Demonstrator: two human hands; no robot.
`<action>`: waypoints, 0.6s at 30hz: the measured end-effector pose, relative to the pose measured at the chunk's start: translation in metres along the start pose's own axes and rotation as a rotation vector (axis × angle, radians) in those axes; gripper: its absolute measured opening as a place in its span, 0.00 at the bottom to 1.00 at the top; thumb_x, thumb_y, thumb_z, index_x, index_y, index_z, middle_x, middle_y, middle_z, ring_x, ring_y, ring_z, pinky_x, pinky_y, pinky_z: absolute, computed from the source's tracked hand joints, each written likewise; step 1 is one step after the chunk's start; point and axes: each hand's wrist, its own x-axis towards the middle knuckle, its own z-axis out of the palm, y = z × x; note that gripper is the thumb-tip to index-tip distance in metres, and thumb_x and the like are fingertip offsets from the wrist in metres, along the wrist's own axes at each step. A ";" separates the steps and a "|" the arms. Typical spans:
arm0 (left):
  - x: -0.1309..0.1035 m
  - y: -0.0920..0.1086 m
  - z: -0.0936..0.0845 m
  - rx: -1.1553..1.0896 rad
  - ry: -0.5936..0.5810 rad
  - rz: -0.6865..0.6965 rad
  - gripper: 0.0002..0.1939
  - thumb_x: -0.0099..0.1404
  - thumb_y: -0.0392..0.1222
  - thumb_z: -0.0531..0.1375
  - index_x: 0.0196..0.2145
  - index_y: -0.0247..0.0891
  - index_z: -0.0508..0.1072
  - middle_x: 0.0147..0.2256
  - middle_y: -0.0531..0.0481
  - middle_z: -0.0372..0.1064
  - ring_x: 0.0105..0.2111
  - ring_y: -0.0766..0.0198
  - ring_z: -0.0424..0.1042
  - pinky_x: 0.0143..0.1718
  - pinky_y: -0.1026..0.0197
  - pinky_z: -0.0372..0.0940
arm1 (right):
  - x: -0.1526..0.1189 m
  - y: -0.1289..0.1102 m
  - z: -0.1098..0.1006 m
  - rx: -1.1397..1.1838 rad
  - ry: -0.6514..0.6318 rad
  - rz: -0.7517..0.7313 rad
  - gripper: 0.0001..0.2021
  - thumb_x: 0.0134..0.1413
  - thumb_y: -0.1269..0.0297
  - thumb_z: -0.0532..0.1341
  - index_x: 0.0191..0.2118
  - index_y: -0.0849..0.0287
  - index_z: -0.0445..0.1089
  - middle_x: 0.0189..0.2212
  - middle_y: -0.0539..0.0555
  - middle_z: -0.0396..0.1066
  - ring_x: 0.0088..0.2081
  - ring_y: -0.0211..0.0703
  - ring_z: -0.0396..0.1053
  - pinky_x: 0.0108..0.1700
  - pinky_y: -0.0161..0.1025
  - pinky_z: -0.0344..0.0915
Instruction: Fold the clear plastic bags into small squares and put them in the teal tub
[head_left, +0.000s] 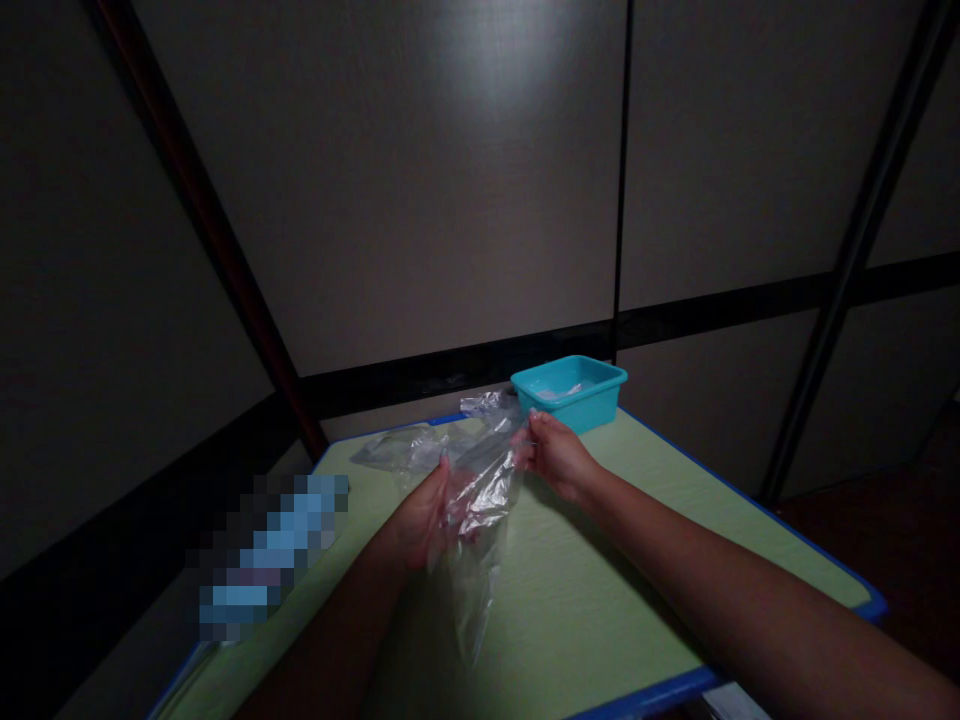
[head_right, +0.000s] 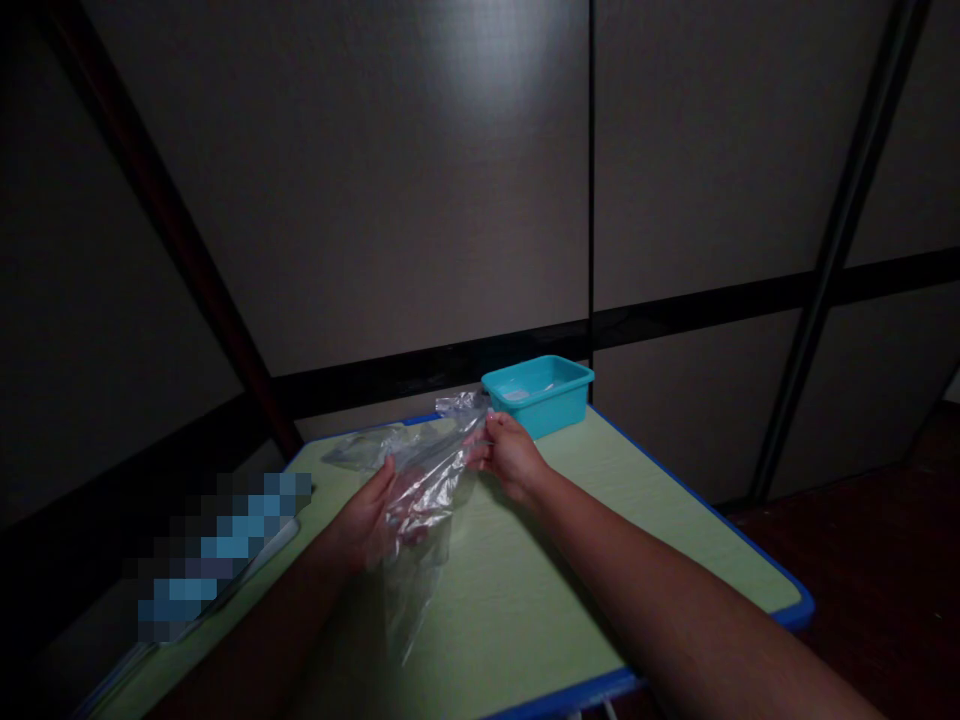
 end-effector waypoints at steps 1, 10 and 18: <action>-0.001 0.000 0.001 0.009 -0.021 -0.044 0.20 0.61 0.55 0.55 0.36 0.33 0.71 0.23 0.48 0.68 0.19 0.64 0.67 0.20 0.63 0.63 | -0.002 0.000 0.001 0.002 -0.042 0.017 0.11 0.56 0.53 0.53 0.30 0.55 0.57 0.21 0.47 0.69 0.17 0.35 0.65 0.22 0.34 0.62; 0.006 -0.001 -0.004 0.032 -0.008 0.104 0.07 0.54 0.37 0.63 0.32 0.36 0.68 0.18 0.57 0.58 0.15 0.72 0.59 0.16 0.70 0.53 | -0.012 0.013 0.002 -0.198 -0.373 0.093 0.16 0.37 0.57 0.68 0.26 0.60 0.62 0.18 0.46 0.67 0.18 0.32 0.63 0.23 0.31 0.59; 0.012 0.009 -0.012 -0.039 0.150 0.324 0.13 0.52 0.36 0.65 0.34 0.38 0.66 0.21 0.60 0.60 0.17 0.74 0.62 0.18 0.71 0.57 | -0.003 0.004 -0.001 -0.164 -0.129 -0.065 0.18 0.35 0.54 0.67 0.27 0.58 0.60 0.14 0.41 0.59 0.13 0.28 0.51 0.15 0.28 0.43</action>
